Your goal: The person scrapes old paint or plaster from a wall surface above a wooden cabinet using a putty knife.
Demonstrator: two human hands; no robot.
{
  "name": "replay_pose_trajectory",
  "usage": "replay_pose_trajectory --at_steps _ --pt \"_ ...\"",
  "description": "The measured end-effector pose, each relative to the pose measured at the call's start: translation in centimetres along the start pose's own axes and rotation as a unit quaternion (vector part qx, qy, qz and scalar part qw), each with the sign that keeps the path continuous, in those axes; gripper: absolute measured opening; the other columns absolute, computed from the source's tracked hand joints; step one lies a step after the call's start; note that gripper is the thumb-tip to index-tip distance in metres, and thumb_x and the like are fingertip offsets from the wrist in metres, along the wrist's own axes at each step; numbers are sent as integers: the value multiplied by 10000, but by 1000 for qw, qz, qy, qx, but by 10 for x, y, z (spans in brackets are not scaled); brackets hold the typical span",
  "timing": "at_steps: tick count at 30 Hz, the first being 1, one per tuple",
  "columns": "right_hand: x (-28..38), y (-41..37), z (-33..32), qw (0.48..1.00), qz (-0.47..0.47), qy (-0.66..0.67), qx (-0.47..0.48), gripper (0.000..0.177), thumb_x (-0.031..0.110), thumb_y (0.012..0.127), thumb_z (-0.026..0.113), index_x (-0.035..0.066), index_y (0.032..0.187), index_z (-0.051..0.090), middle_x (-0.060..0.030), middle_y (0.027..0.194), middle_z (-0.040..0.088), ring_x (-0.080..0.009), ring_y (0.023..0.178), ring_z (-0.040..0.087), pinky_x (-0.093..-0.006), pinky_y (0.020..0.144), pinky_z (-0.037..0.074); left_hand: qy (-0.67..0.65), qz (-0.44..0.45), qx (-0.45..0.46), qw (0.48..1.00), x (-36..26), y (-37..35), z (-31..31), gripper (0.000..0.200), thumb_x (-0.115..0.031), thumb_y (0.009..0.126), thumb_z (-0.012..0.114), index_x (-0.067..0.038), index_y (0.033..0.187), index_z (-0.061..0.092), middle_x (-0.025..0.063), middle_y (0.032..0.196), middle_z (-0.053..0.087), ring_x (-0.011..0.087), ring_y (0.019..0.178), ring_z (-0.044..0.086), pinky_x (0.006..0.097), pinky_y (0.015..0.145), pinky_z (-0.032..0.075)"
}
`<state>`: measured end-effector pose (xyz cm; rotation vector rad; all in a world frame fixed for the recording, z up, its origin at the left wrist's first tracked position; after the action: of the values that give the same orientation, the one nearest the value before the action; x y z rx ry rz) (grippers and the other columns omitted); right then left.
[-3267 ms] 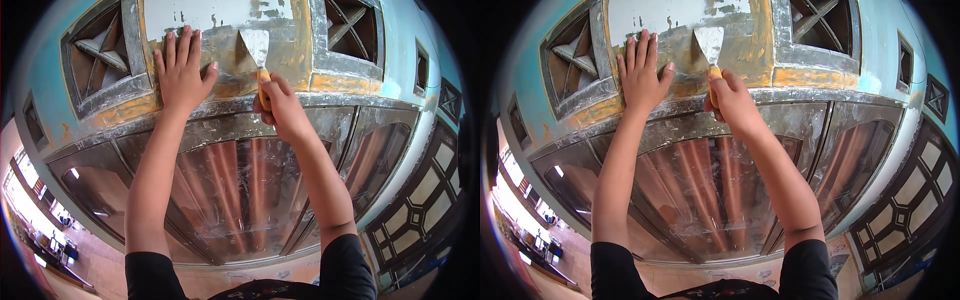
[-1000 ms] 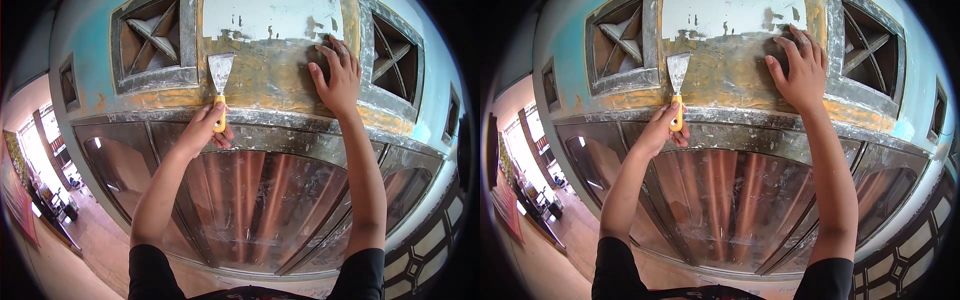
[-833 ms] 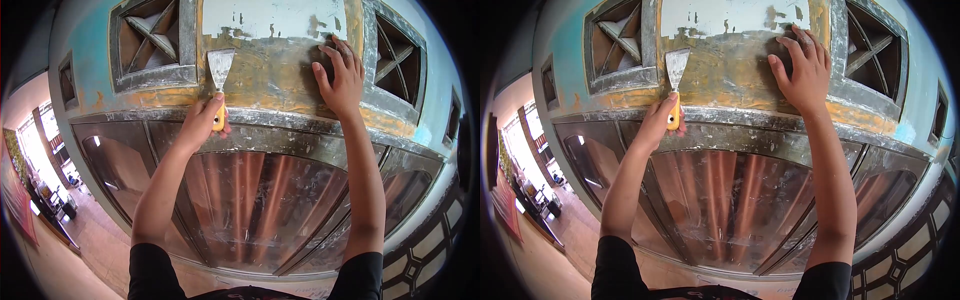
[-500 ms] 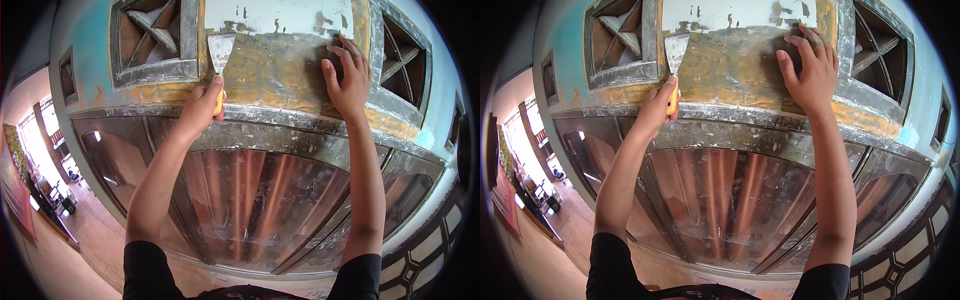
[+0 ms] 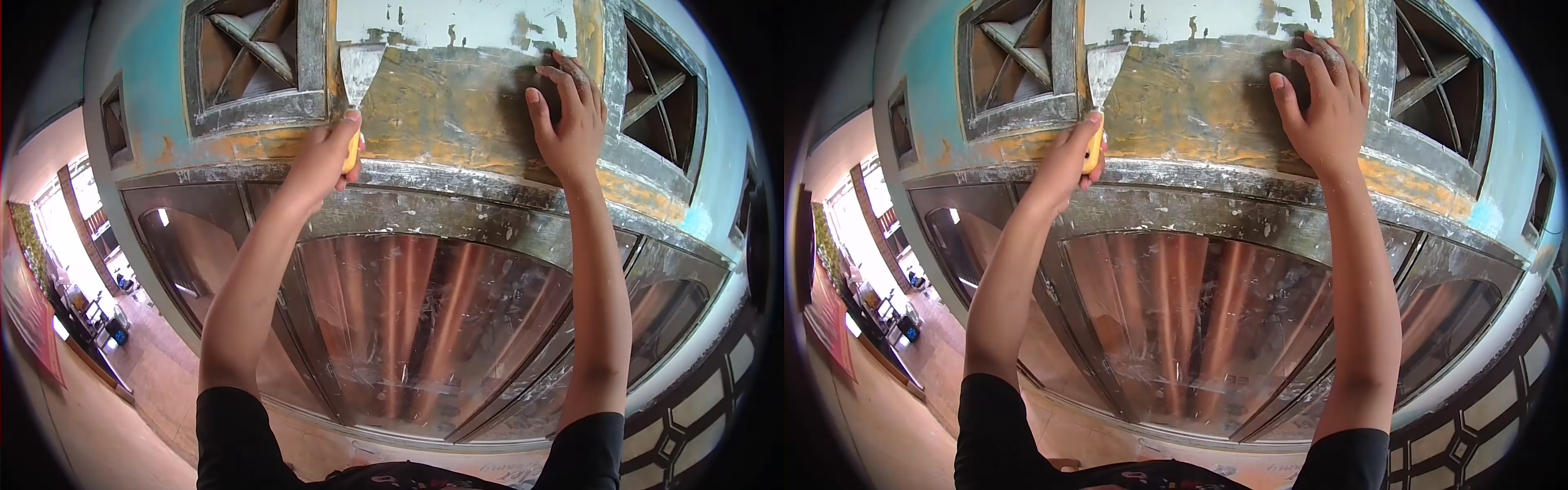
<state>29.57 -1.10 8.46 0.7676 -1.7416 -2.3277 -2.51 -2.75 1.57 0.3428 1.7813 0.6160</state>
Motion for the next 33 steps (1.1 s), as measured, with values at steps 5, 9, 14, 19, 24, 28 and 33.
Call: replay_pose_trajectory --at_steps 5,9,14,19,24,28,33 --pt "1 1 -1 1000 -6 2 -4 307 364 934 689 176 1176 691 -35 1377 638 -287 1371 518 -445 1136 350 8 2 10 1000 -3 0 -2 533 -567 1047 436 -77 874 554 22 555 512 80 446 440 248 406 311" --pt "3 -1 -1 1000 2 6 -3 319 362 927 692 166 1179 688 -39 1371 641 -290 1366 523 -444 1137 350 18 -4 6 1000 -3 -7 1 530 -572 1046 438 -83 880 559 21 554 516 76 437 421 248 405 303" --pt "1 0 -2 1000 1 10 -11 316 349 922 697 156 1172 686 -41 1362 649 -284 1356 533 -442 1136 354 18 -10 3 1000 -7 0 0 531 -569 1051 435 -77 910 579 25 567 537 74 457 430 244 417 303" --pt "2 -3 -4 1000 12 8 -12 310 347 927 691 152 1167 686 -43 1360 651 -282 1355 536 -443 1137 354 45 43 39 997 18 -6 26 527 -564 1061 412 -85 944 599 40 594 598 88 476 462 250 427 313" --pt "1 -4 -3 1000 9 18 -16 303 348 931 686 146 1157 686 -46 1356 655 -284 1353 541 -445 1138 355 29 -8 86 996 -5 -9 25 496 -562 1040 457 -99 979 627 67 604 637 63 461 489 233 410 283" --pt "0 -4 -4 1000 13 14 -17 298 348 934 682 142 1149 686 -45 1347 662 -287 1350 546 -447 1134 361 -37 -20 85 995 -2 -10 26 481 -561 1033 467 -111 972 625 70 601 633 54 444 464 228 392 262" --pt "-2 -3 -4 999 14 23 -24 277 339 935 681 148 1136 693 -41 1338 668 -285 1345 552 -450 1129 371 -111 -27 162 980 3 -1 38 460 -548 1032 456 -120 929 588 71 588 593 46 397 390 195 379 244"
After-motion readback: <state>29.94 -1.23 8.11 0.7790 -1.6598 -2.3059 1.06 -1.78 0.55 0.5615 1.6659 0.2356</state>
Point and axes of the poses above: each hand's wrist, its own y-axis towards the middle knuckle, its own z-axis out of the palm, x = y × z, the point moved 5 cm from there along y, towards the middle knuckle
